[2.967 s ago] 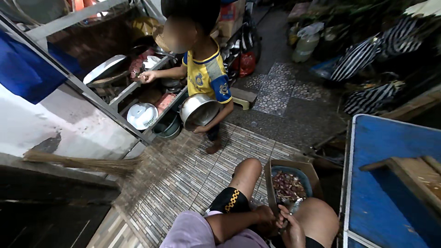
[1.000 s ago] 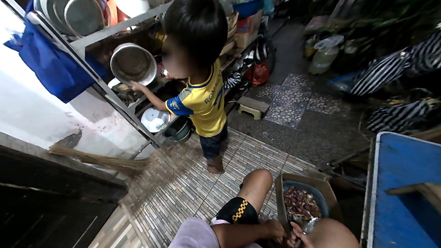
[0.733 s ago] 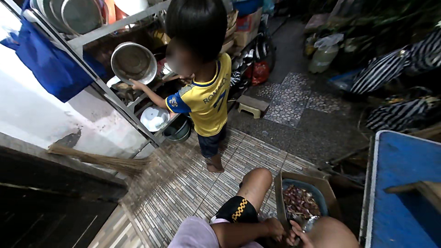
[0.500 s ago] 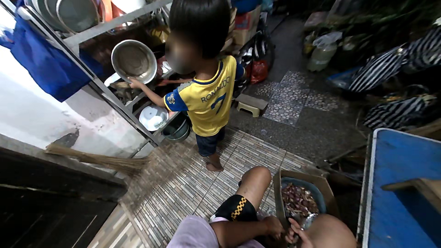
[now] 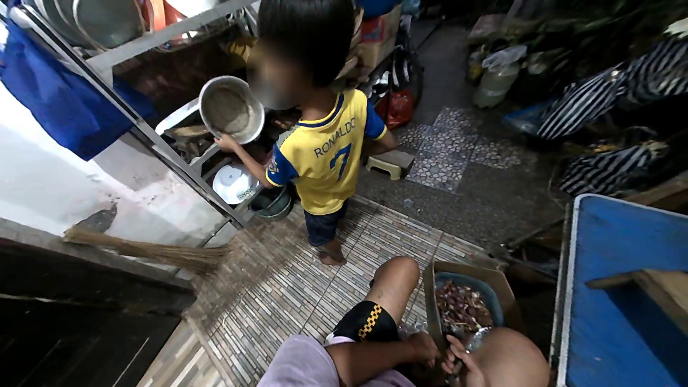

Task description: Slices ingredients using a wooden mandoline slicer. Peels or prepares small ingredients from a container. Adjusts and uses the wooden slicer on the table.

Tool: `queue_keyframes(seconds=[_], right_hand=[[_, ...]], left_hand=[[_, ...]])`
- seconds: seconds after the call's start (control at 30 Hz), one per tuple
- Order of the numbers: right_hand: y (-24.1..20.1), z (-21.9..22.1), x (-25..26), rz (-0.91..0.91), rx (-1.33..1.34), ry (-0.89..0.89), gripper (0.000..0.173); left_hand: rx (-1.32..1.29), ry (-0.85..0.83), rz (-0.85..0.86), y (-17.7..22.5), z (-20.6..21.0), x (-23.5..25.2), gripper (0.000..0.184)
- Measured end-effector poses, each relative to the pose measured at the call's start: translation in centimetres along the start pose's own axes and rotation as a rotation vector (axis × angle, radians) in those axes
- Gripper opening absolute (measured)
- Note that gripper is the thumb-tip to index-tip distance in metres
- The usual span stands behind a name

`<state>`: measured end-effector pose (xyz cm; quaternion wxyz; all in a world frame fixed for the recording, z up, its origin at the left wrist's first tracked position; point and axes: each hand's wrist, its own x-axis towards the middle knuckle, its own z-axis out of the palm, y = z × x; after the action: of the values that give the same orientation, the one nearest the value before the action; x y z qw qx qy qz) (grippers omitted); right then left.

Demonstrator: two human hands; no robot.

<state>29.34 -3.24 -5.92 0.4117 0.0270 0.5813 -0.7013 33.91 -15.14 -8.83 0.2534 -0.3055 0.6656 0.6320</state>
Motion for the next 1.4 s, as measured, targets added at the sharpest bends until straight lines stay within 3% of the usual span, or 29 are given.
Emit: queue_keyframes(seconds=[0.2,0.5,0.77,1.4], right_hand=[[-0.1,0.3,-0.1,0.0,0.019,0.011,0.03],[0.2,0.2,0.1,0.001,0.034,0.022,0.029],[1.3,-1.0,1.3,-0.021,0.022,0.021,0.029],[1.0,-0.4,1.1,-0.023,0.05,0.043,0.028]], left_hand=[[-0.023,-0.007,0.027,0.6,-0.3,-1.7,0.036],[0.035,-0.017,0.004,-0.2,0.0,0.1,0.035],[0.078,-0.034,0.005,1.2,-0.4,-2.2,0.038],[0.147,-0.042,0.071,-0.4,-0.2,0.1,0.035]])
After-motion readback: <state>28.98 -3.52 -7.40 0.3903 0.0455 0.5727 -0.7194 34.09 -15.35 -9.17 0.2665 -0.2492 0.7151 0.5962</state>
